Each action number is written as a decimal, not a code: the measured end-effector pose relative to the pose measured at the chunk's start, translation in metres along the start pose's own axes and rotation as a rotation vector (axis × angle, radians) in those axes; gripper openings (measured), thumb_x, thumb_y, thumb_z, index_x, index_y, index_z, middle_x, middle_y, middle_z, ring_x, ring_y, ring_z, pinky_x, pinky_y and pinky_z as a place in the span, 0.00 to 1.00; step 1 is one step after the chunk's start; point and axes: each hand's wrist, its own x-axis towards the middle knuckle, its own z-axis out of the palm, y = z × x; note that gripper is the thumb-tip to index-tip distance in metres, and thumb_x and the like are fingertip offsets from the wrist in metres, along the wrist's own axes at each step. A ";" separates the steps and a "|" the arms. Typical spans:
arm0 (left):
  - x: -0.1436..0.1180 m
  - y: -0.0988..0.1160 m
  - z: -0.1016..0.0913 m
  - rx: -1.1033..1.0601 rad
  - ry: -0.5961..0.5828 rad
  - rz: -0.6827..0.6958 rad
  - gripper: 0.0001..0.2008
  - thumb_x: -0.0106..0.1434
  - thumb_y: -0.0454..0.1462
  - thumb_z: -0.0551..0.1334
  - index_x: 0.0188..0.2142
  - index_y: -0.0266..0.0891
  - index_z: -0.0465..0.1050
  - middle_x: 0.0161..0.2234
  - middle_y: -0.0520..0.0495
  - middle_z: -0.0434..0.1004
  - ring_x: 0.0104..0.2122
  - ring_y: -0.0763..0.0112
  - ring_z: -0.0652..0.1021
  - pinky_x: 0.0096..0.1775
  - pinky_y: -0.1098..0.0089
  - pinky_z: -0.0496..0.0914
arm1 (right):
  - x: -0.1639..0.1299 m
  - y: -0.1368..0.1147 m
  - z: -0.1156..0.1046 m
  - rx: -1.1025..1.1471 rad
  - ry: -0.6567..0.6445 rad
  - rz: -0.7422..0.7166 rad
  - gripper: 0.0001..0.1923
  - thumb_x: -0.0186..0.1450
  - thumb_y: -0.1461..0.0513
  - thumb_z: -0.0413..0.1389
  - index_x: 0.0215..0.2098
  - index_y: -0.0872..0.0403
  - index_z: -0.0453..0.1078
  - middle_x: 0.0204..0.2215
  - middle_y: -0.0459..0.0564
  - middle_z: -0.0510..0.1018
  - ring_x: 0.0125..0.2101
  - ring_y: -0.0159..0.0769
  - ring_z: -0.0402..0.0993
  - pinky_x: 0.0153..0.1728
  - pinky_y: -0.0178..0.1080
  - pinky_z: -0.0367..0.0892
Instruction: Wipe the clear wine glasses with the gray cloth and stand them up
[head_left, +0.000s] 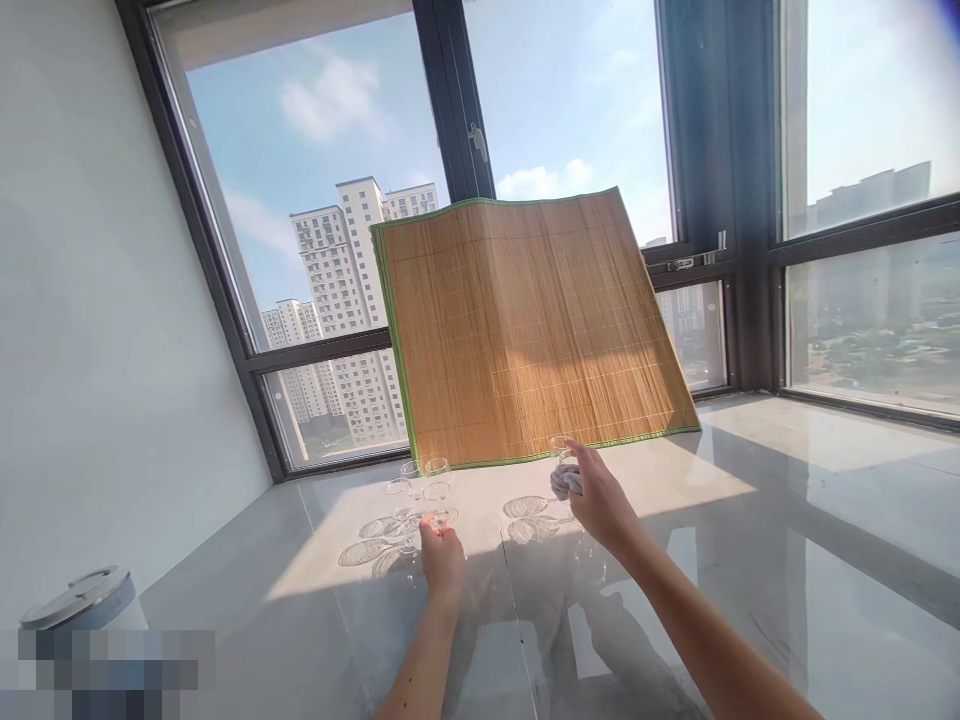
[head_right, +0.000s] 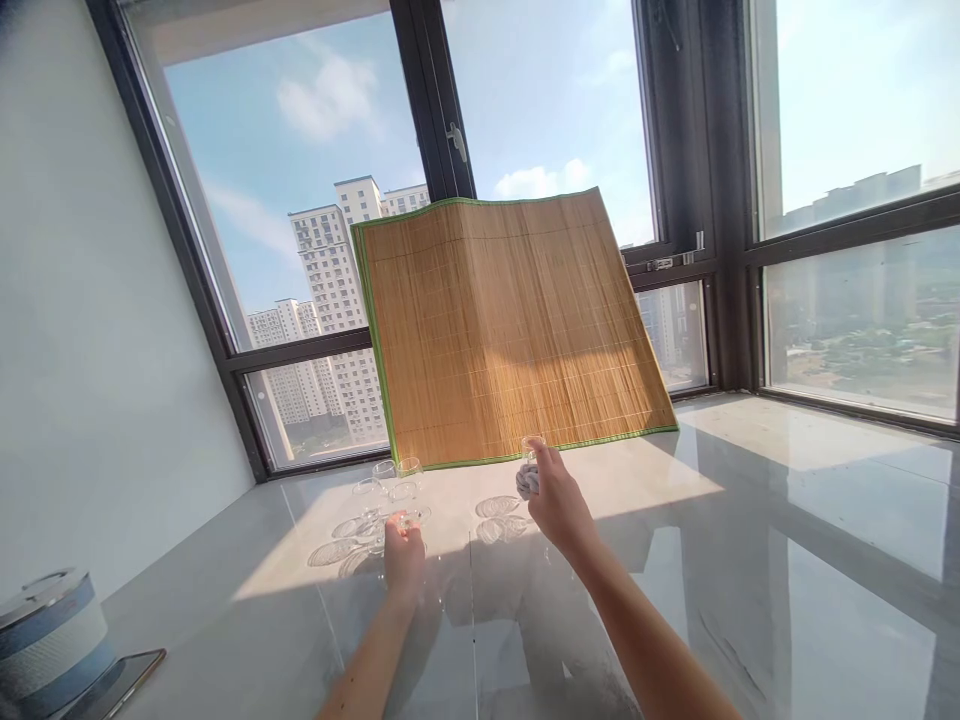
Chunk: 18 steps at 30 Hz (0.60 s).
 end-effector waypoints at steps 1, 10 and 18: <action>-0.002 0.002 0.000 -0.004 0.006 -0.020 0.21 0.66 0.41 0.48 0.57 0.39 0.62 0.32 0.47 0.76 0.28 0.65 0.77 0.30 0.67 0.68 | -0.002 -0.005 0.003 0.043 0.031 -0.005 0.34 0.51 0.74 0.45 0.56 0.52 0.57 0.46 0.55 0.69 0.37 0.37 0.71 0.36 0.37 0.66; -0.031 0.028 -0.004 0.258 -0.029 0.686 0.16 0.62 0.30 0.53 0.46 0.40 0.73 0.30 0.49 0.75 0.34 0.65 0.75 0.52 0.57 0.64 | -0.043 -0.049 0.044 0.276 -0.199 -0.239 0.31 0.51 0.75 0.46 0.52 0.49 0.58 0.40 0.50 0.72 0.38 0.36 0.69 0.38 0.37 0.66; -0.043 0.045 -0.011 0.378 -0.057 0.937 0.12 0.58 0.25 0.57 0.32 0.41 0.76 0.29 0.49 0.74 0.36 0.64 0.71 0.55 0.54 0.59 | -0.037 -0.034 0.044 0.158 -0.164 -0.220 0.33 0.50 0.75 0.46 0.53 0.49 0.58 0.40 0.51 0.73 0.39 0.38 0.69 0.38 0.38 0.65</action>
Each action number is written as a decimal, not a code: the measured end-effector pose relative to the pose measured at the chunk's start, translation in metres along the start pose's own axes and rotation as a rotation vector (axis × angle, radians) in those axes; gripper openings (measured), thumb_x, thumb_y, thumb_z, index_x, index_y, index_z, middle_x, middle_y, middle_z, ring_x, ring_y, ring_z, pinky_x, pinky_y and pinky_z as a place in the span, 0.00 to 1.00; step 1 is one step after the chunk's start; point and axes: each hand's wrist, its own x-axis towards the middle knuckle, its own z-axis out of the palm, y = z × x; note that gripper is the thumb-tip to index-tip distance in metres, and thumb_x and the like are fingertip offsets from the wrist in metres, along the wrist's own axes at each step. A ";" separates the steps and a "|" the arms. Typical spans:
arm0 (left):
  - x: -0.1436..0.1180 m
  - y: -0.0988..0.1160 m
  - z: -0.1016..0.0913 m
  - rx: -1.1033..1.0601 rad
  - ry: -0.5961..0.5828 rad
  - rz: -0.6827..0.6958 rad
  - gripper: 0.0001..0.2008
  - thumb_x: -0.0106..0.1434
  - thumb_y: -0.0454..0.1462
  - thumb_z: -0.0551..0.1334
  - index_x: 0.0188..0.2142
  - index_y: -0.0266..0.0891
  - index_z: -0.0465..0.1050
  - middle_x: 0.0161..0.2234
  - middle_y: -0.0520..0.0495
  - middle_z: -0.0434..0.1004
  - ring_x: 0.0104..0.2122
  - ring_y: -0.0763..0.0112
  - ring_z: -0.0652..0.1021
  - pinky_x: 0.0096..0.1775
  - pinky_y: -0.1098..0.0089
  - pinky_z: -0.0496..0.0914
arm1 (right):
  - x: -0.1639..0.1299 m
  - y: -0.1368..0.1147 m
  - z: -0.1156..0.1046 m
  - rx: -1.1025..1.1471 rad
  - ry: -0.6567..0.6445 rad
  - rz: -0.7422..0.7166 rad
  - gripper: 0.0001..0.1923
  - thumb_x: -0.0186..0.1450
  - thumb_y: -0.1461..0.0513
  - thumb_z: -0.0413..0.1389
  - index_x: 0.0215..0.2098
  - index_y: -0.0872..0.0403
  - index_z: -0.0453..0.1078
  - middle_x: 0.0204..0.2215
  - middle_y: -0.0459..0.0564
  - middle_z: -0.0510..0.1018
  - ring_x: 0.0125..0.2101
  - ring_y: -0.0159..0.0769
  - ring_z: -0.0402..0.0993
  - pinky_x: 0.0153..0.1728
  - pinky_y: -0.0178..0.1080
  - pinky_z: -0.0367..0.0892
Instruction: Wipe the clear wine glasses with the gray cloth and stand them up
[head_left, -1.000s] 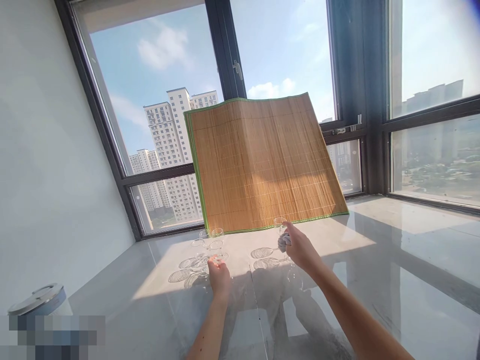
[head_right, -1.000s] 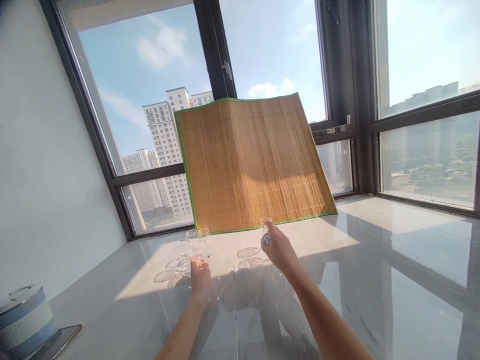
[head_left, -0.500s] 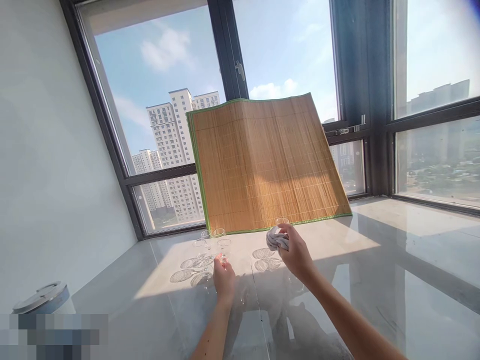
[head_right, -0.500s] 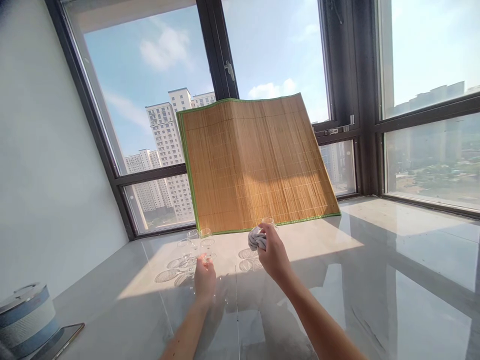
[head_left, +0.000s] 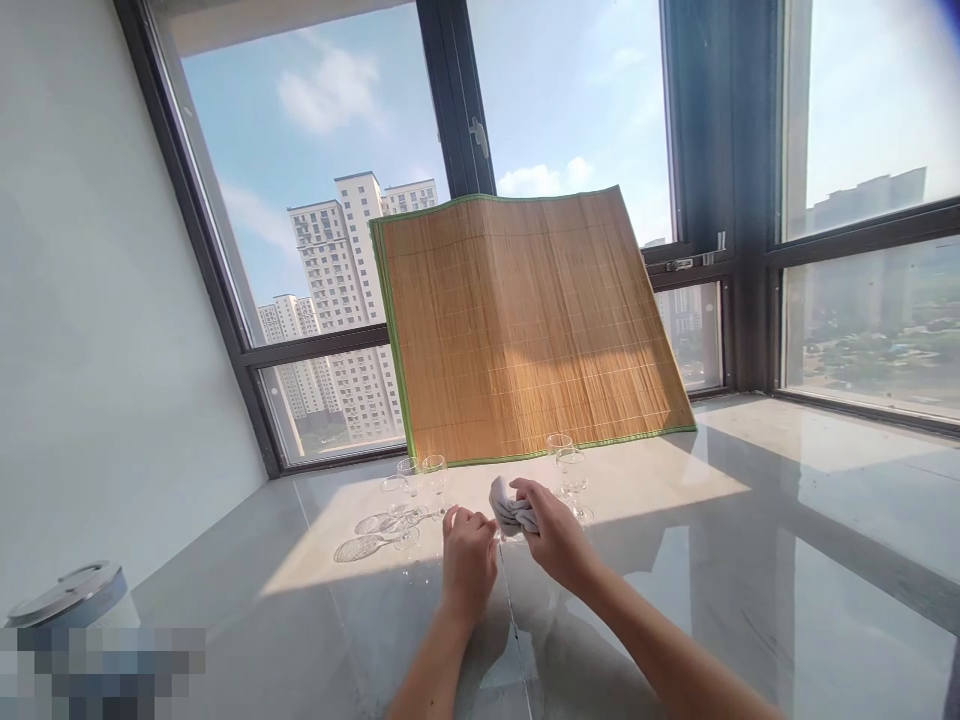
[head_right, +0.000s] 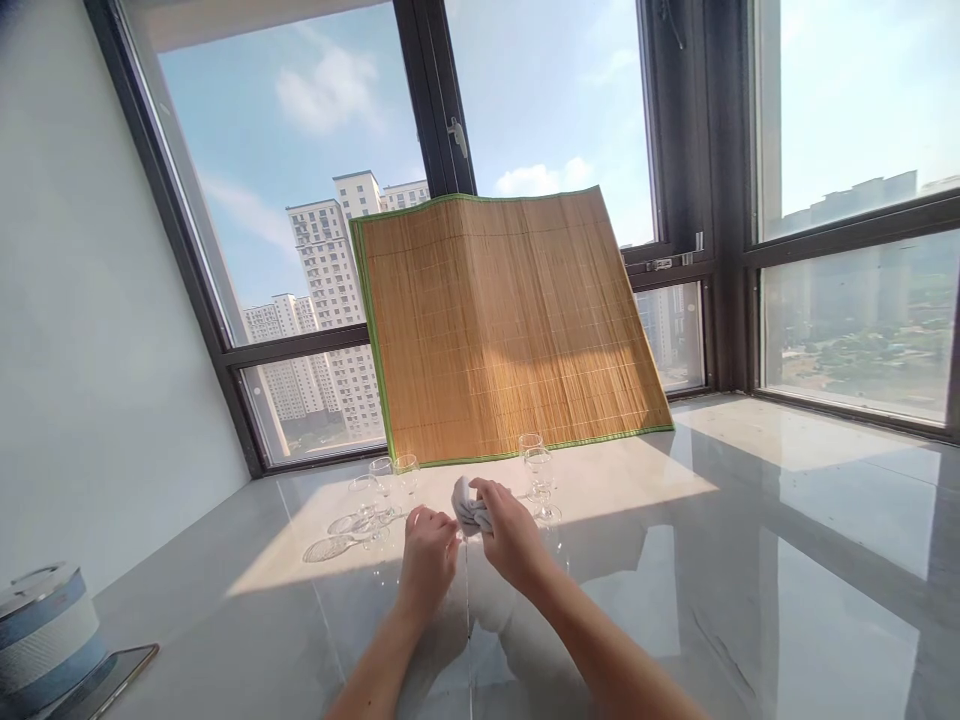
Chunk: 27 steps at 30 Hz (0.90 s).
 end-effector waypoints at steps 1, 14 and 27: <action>0.000 0.000 -0.002 -0.007 0.005 -0.004 0.13 0.58 0.25 0.57 0.34 0.42 0.76 0.29 0.49 0.74 0.36 0.64 0.71 0.54 0.54 0.59 | 0.001 0.003 -0.001 -0.004 0.023 0.025 0.32 0.51 0.75 0.46 0.52 0.49 0.58 0.41 0.51 0.73 0.39 0.38 0.69 0.38 0.37 0.65; -0.001 -0.018 0.008 -0.062 0.075 -0.192 0.10 0.62 0.34 0.60 0.40 0.43 0.79 0.28 0.49 0.75 0.33 0.64 0.72 0.44 0.63 0.63 | 0.005 0.035 0.002 0.321 0.049 0.448 0.30 0.47 0.70 0.49 0.49 0.50 0.56 0.29 0.43 0.70 0.27 0.33 0.68 0.28 0.34 0.62; -0.003 -0.015 0.006 -0.008 -0.080 -0.253 0.16 0.57 0.26 0.57 0.34 0.46 0.80 0.29 0.49 0.75 0.37 0.63 0.70 0.51 0.57 0.59 | 0.010 0.023 -0.007 0.367 0.225 0.353 0.24 0.54 0.65 0.51 0.50 0.51 0.57 0.31 0.46 0.72 0.31 0.35 0.69 0.33 0.37 0.65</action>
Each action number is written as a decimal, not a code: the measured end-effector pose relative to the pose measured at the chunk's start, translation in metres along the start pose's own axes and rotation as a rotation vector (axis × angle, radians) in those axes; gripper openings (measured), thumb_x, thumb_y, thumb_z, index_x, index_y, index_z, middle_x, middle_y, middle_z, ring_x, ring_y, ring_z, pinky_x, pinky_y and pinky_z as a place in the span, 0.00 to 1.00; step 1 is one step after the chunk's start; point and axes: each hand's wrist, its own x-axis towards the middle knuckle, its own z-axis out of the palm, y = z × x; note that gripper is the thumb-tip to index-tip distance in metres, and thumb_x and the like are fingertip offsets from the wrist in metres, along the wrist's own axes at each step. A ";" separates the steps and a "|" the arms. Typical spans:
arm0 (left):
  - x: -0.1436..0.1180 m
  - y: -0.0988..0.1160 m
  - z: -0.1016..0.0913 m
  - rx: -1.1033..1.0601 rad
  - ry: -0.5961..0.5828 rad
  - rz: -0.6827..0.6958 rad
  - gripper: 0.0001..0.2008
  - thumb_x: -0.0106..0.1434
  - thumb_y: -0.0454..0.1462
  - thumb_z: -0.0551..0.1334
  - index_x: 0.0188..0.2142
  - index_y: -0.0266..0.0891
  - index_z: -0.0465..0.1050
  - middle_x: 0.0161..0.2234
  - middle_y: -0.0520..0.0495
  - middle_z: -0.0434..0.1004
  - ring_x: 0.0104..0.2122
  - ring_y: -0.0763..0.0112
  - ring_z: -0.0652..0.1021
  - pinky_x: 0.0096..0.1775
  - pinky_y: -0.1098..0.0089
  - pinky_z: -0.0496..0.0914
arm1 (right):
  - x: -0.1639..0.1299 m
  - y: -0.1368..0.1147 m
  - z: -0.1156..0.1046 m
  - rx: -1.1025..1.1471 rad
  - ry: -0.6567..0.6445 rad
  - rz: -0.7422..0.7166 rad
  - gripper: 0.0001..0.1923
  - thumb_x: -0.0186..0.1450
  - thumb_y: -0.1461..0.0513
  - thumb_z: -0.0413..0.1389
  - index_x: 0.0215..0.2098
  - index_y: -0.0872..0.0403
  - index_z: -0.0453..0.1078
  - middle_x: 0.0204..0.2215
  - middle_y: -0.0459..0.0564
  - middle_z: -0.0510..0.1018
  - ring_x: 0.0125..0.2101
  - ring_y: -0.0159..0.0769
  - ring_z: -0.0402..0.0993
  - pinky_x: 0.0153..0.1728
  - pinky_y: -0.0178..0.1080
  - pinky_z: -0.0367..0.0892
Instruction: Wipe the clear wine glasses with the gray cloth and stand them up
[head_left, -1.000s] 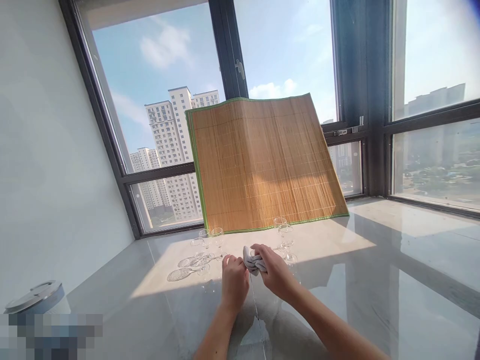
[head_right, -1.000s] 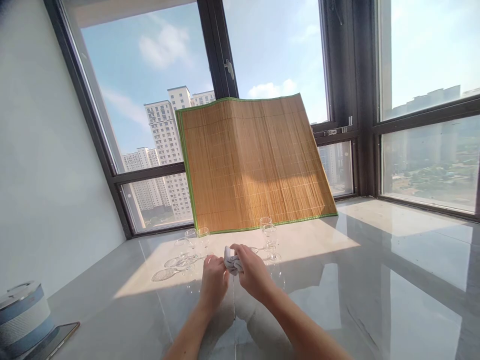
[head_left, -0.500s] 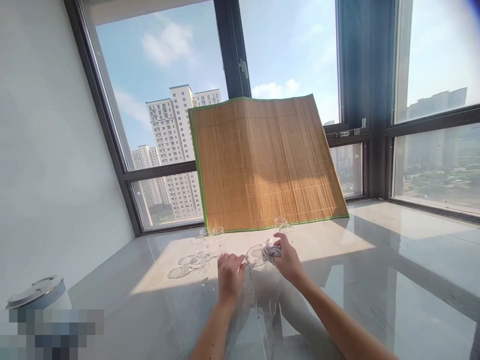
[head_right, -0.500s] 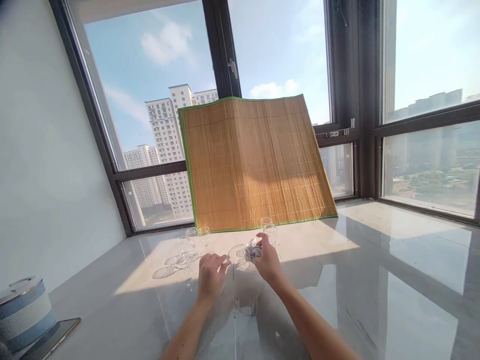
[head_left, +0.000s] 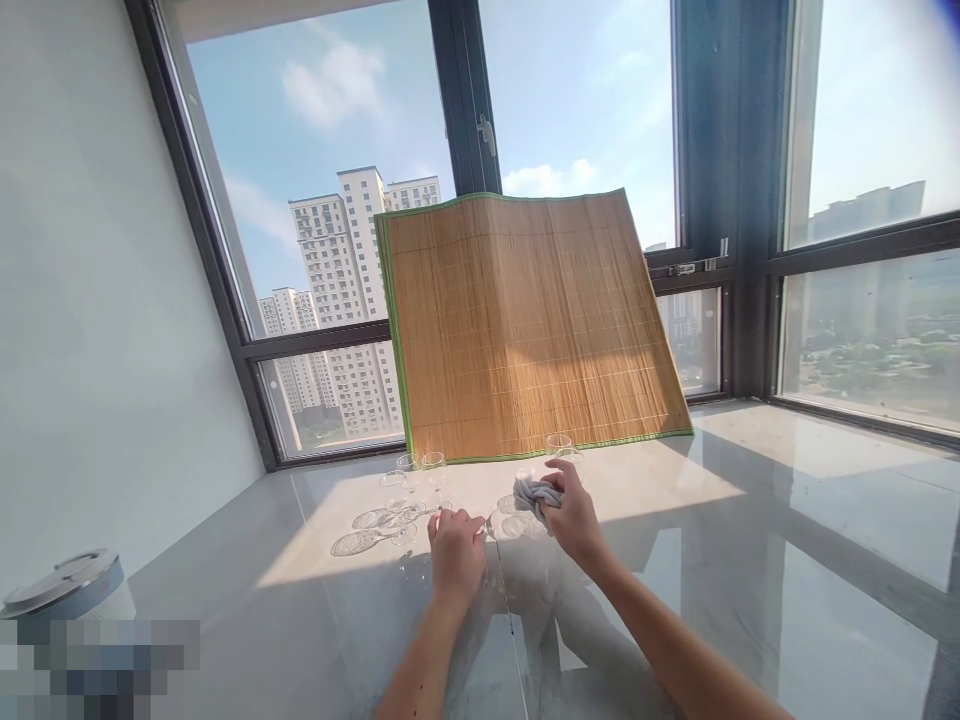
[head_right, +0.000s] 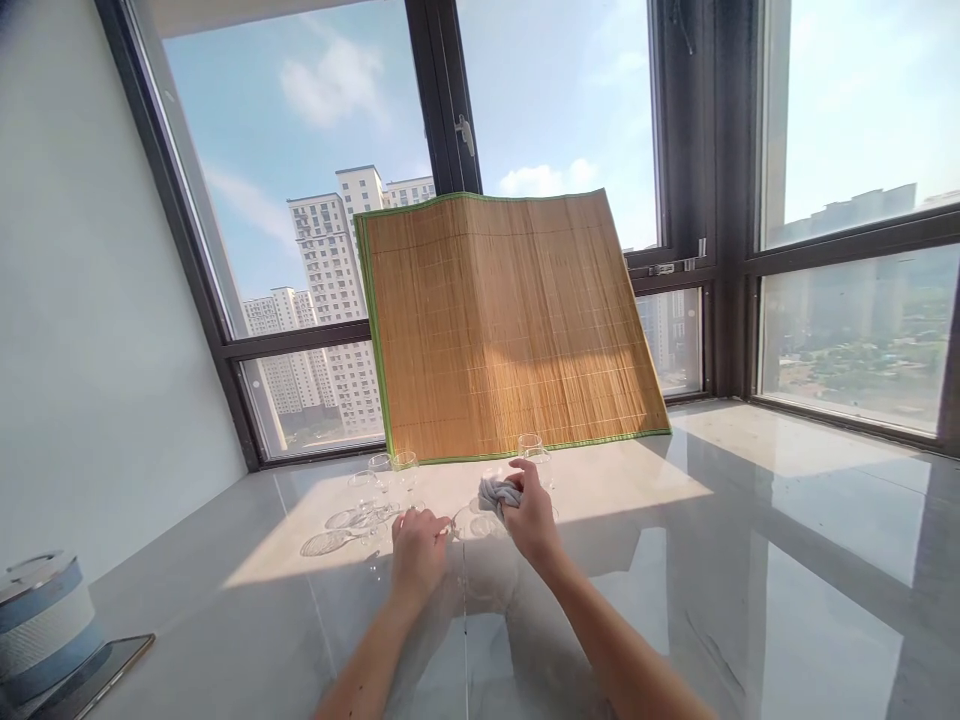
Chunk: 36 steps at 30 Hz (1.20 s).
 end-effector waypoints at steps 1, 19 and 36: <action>0.000 -0.001 0.001 -0.008 0.010 -0.017 0.16 0.57 0.26 0.57 0.35 0.46 0.80 0.29 0.49 0.75 0.37 0.63 0.70 0.50 0.58 0.59 | 0.002 0.003 -0.003 -0.047 0.021 -0.001 0.24 0.53 0.66 0.51 0.49 0.51 0.57 0.31 0.45 0.73 0.30 0.35 0.69 0.33 0.37 0.65; 0.001 0.000 0.001 -0.082 -0.174 0.164 0.09 0.59 0.31 0.59 0.26 0.42 0.76 0.26 0.49 0.72 0.32 0.67 0.70 0.35 0.69 0.60 | -0.003 0.014 0.000 -0.216 -0.153 -0.081 0.33 0.46 0.71 0.47 0.51 0.50 0.59 0.31 0.44 0.73 0.30 0.34 0.69 0.30 0.35 0.62; 0.002 -0.001 -0.013 -0.037 -0.159 -0.108 0.10 0.63 0.33 0.57 0.32 0.41 0.79 0.27 0.48 0.74 0.35 0.64 0.71 0.37 0.68 0.58 | -0.011 -0.019 -0.005 0.070 -0.379 -0.014 0.26 0.60 0.64 0.52 0.56 0.50 0.56 0.41 0.51 0.74 0.31 0.33 0.70 0.33 0.39 0.67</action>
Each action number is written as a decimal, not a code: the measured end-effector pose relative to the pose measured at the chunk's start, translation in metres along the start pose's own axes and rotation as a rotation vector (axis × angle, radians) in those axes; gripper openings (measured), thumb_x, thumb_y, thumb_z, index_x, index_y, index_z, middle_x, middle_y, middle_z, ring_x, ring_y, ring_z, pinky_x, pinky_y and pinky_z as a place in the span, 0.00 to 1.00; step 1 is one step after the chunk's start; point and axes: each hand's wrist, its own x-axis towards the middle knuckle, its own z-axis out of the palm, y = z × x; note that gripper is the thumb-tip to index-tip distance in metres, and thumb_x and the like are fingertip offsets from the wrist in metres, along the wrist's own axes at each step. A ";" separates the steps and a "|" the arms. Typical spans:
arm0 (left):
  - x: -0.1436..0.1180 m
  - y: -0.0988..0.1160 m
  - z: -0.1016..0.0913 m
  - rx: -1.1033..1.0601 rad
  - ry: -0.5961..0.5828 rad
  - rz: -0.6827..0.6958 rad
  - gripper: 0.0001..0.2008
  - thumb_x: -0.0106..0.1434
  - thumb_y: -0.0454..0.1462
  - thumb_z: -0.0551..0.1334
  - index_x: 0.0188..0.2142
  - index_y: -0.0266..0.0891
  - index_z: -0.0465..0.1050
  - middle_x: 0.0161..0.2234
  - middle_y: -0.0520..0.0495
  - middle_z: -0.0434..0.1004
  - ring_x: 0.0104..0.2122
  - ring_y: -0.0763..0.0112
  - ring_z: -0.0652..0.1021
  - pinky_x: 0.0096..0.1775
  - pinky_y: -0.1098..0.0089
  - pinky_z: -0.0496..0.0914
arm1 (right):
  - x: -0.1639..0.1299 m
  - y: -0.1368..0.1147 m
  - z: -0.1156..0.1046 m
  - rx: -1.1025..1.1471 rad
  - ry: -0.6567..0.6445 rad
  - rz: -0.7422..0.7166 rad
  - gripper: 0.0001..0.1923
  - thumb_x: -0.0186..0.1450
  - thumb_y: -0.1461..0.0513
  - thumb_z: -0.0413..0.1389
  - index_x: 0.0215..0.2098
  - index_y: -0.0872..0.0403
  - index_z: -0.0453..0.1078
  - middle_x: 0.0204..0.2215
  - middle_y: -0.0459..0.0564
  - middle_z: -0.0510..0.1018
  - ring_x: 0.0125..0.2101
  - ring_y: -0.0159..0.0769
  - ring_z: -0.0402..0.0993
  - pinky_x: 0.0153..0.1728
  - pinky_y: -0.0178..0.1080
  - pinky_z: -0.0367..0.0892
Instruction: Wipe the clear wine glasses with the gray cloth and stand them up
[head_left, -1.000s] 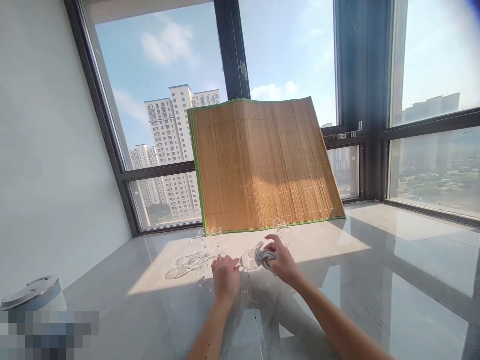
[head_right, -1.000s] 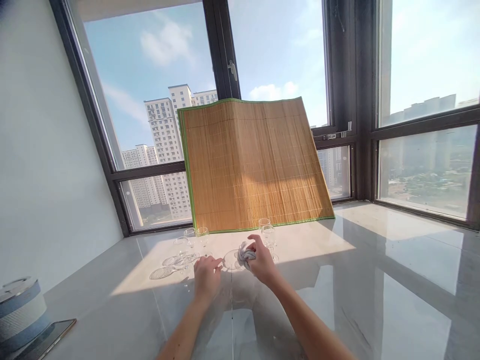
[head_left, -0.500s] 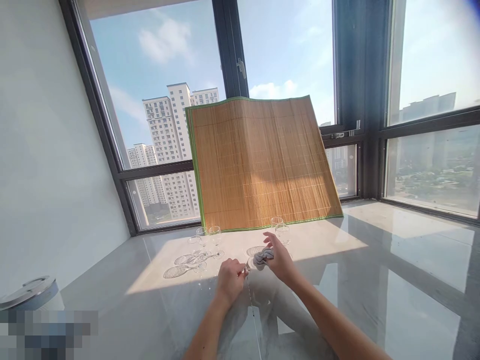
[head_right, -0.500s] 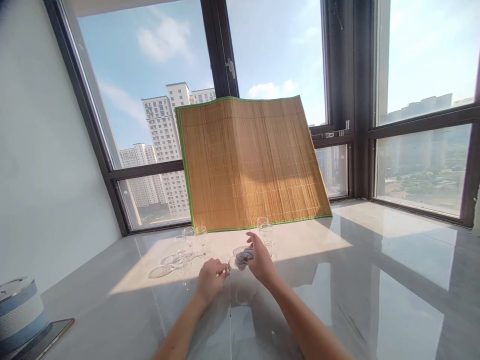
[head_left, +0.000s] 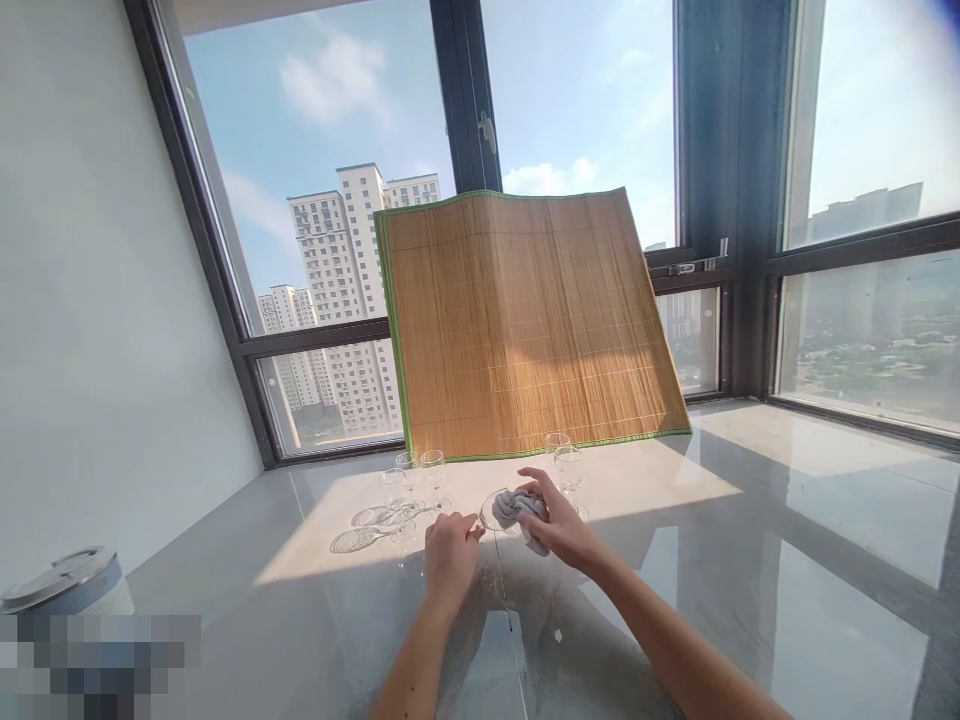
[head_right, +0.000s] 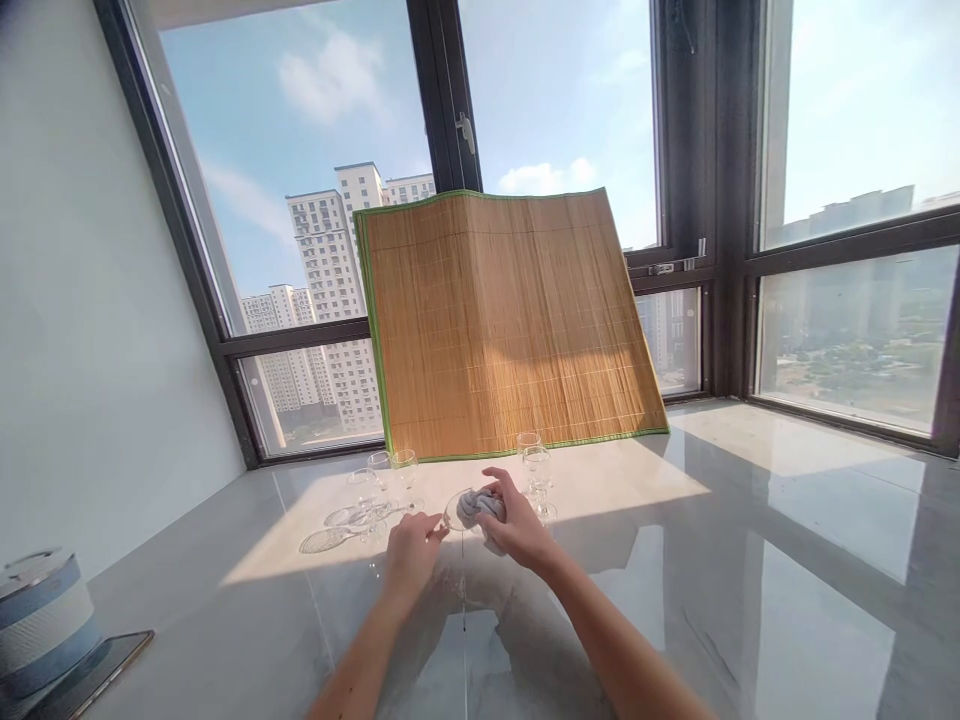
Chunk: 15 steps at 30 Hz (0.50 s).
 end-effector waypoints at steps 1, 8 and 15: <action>0.000 0.000 -0.001 -0.005 -0.002 -0.003 0.10 0.62 0.33 0.57 0.33 0.42 0.79 0.28 0.47 0.75 0.36 0.64 0.72 0.38 0.68 0.58 | -0.001 -0.003 -0.001 0.007 -0.015 0.008 0.26 0.60 0.63 0.52 0.57 0.49 0.56 0.41 0.51 0.74 0.31 0.34 0.70 0.34 0.40 0.67; 0.000 0.002 -0.004 -0.012 -0.023 -0.008 0.10 0.63 0.35 0.58 0.31 0.42 0.78 0.27 0.48 0.74 0.35 0.64 0.71 0.36 0.69 0.57 | 0.002 -0.005 0.002 0.165 -0.036 0.065 0.21 0.66 0.56 0.49 0.56 0.50 0.56 0.41 0.53 0.76 0.36 0.38 0.74 0.39 0.44 0.68; 0.000 0.008 0.001 -0.104 -0.059 0.098 0.12 0.62 0.37 0.58 0.23 0.39 0.72 0.22 0.51 0.68 0.29 0.69 0.67 0.32 0.71 0.53 | 0.011 0.011 0.000 0.113 0.214 0.095 0.20 0.58 0.62 0.52 0.49 0.51 0.58 0.34 0.49 0.77 0.32 0.36 0.74 0.35 0.40 0.68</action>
